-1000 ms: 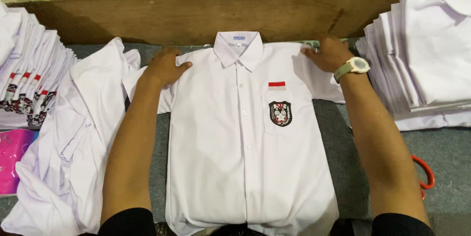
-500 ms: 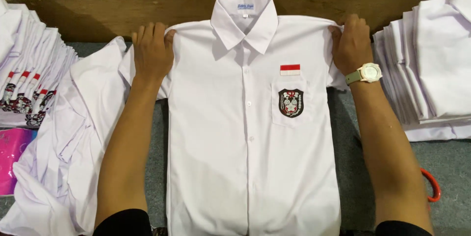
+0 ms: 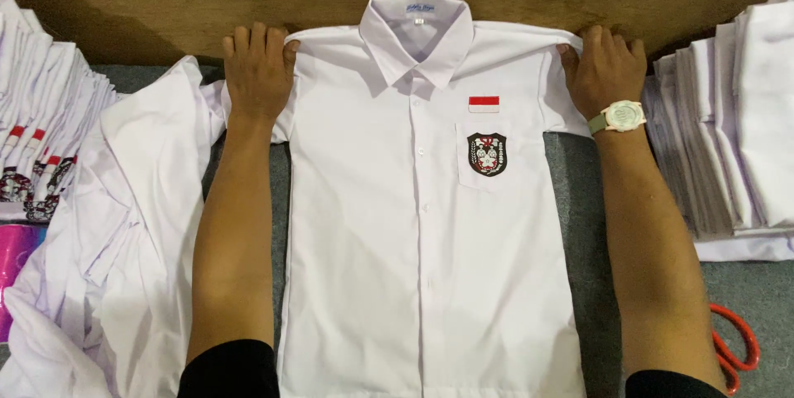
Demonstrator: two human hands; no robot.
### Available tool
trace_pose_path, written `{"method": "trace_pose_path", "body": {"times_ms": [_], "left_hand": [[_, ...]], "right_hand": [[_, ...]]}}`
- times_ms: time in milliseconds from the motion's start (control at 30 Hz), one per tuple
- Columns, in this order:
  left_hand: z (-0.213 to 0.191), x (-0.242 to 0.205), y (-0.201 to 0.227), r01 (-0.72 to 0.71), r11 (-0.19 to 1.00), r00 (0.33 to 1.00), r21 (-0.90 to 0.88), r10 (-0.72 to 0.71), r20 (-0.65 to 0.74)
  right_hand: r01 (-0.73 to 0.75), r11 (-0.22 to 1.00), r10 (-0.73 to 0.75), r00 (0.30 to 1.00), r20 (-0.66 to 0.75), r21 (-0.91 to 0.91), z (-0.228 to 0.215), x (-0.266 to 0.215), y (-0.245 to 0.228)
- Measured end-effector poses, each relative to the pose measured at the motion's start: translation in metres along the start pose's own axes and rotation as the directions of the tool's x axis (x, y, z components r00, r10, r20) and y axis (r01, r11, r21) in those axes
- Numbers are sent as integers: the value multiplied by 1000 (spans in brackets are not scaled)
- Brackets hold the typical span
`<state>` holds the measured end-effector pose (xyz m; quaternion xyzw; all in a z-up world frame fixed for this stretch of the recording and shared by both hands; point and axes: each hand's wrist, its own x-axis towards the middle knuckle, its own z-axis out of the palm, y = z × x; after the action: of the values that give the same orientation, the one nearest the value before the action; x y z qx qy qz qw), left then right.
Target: Buttoning a white school shirt and trimming loose threads with scissors
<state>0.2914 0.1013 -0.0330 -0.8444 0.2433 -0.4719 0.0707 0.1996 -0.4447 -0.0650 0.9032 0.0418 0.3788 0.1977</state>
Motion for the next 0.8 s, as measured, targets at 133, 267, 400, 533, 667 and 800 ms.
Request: {"method": "trace_pose_path", "body": {"times_ms": [133,267,400,533,667,800], "left_hand": [[28,-32,-16,22,998,999,-62,-24,-37],[48,-44,-26,195,975,955,-105,-165,245],[44,-40,-24,146,973,964,177,-180,197],[10,-24,-20,200,978,932,64,-210,295],[-95,8,26,179,964,957,-198,-124,262],[-179,-24,91,244,764,808,-597,180,561]], "right_hand": [[-40,972,13,993,119,231,27,-19,22],[15,993,-14,1000,-9,116,47,-30,37],[-37,994,44,997,-61,107,42,-30,29],[-25,1000,25,1000,3,18,-15,-15,8],[-81,988,67,992,106,133,-93,-8,-22],[6,835,-78,991,107,551,-160,-33,-68]]}}
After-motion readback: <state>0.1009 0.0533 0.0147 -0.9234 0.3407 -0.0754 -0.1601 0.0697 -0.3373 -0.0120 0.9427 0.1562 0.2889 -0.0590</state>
